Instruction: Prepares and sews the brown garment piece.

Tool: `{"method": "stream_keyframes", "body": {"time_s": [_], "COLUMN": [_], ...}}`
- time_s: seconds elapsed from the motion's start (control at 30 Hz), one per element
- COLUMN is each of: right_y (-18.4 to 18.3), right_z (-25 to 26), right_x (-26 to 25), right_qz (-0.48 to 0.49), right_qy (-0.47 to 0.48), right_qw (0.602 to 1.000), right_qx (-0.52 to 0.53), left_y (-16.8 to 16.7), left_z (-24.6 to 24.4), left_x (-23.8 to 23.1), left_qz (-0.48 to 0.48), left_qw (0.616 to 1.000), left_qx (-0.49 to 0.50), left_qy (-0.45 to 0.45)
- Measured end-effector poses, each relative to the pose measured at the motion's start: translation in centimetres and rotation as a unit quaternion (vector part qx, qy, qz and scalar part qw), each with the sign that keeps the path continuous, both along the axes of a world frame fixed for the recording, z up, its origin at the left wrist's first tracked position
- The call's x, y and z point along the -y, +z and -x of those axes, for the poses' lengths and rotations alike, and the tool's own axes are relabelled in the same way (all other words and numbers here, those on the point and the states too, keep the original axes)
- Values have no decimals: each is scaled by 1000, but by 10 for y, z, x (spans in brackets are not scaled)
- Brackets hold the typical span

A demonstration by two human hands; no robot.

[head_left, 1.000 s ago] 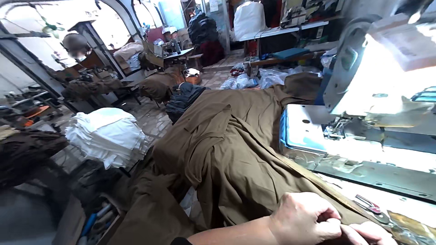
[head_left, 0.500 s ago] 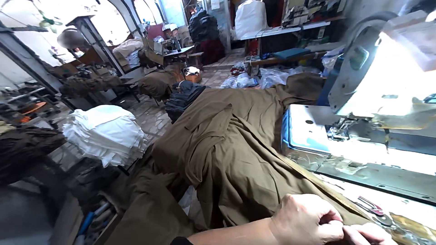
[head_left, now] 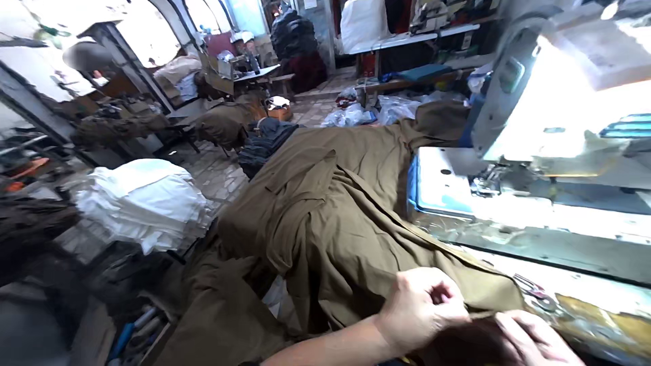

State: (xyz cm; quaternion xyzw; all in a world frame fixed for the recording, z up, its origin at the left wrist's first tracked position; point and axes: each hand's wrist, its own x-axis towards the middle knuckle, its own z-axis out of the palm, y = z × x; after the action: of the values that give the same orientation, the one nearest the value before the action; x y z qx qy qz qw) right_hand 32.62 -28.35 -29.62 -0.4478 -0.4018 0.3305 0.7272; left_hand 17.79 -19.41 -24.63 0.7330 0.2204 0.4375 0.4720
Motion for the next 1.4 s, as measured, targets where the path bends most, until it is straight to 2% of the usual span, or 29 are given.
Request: {"method": "stream_keyframes", "body": {"time_s": [0.13, 0.23, 0.33, 0.43, 0.53, 0.67, 0.73, 0.77, 0.83, 0.87, 0.9, 0.93, 1.0, 1.03, 1.1, 1.2, 1.27, 1.33, 1.4], "right_y": [2, 5, 10, 9, 7, 22, 36, 47, 77, 95, 111, 123, 131, 129, 117, 89, 84, 83, 76], "right_z": [17, 21, 20, 17, 16, 15, 10, 8, 3, 0, -3, -6, -9, -6, 12, 40, 48, 52, 56], "right_x": [-1, -2, -2, -3, -6, -18, -31, -38, -51, -56, -60, -60, -56, -53, -48, -46, -44, -44, -52], "right_qz": [32, 11, 44, 37, 21, -9, -30, -32, -22, -23, -37, -62, -99, -101, -85, -76, -64, -39, -34], "right_qy": [-10, -7, -41, -40, -46, -43, -20, -4, 33, 51, 68, 84, 106, 101, 83, 90, 86, 105, 105], "right_qw": [999, 1000, 996, 998, 999, 992, 990, 993, 999, 992, 984, 980, 988, 990, 982, 959, 954, 961, 973], "right_qx": [-21, 11, 59, 8, -14, 118, 139, 111, -32, -110, -163, -170, -60, 14, 144, 257, 281, 255, 203], "left_y": [2, -4, -8, -6, -11, -17, -2, 11, 50, 73, 98, 120, 144, 137, 94, 32, 22, 17, 11], "left_z": [4, 2, 1, 4, 8, 8, 8, 11, 24, 38, 58, 79, 108, 108, 84, 53, 52, 56, 59], "left_x": [2, 4, 4, 2, 2, 2, -13, -23, -44, -51, -53, -50, -31, -21, -8, -1, -1, -2, -6], "left_qz": [120, 147, 162, 171, 100, -81, -45, 27, 227, 272, 252, 188, 30, -16, -39, -30, -36, -35, 18], "left_qw": [992, 988, 985, 984, 995, 995, 997, 998, 971, 956, 959, 972, 995, 999, 998, 998, 996, 996, 994], "left_qx": [12, -2, -1, 13, 1, -52, -35, -13, 76, 107, 119, 118, 66, 25, -38, -19, 4, 13, 32], "left_qy": [-31, -43, -54, -49, -12, 22, 58, 53, 1, -22, -49, -70, -64, -45, -15, 54, 78, 87, 106]}}
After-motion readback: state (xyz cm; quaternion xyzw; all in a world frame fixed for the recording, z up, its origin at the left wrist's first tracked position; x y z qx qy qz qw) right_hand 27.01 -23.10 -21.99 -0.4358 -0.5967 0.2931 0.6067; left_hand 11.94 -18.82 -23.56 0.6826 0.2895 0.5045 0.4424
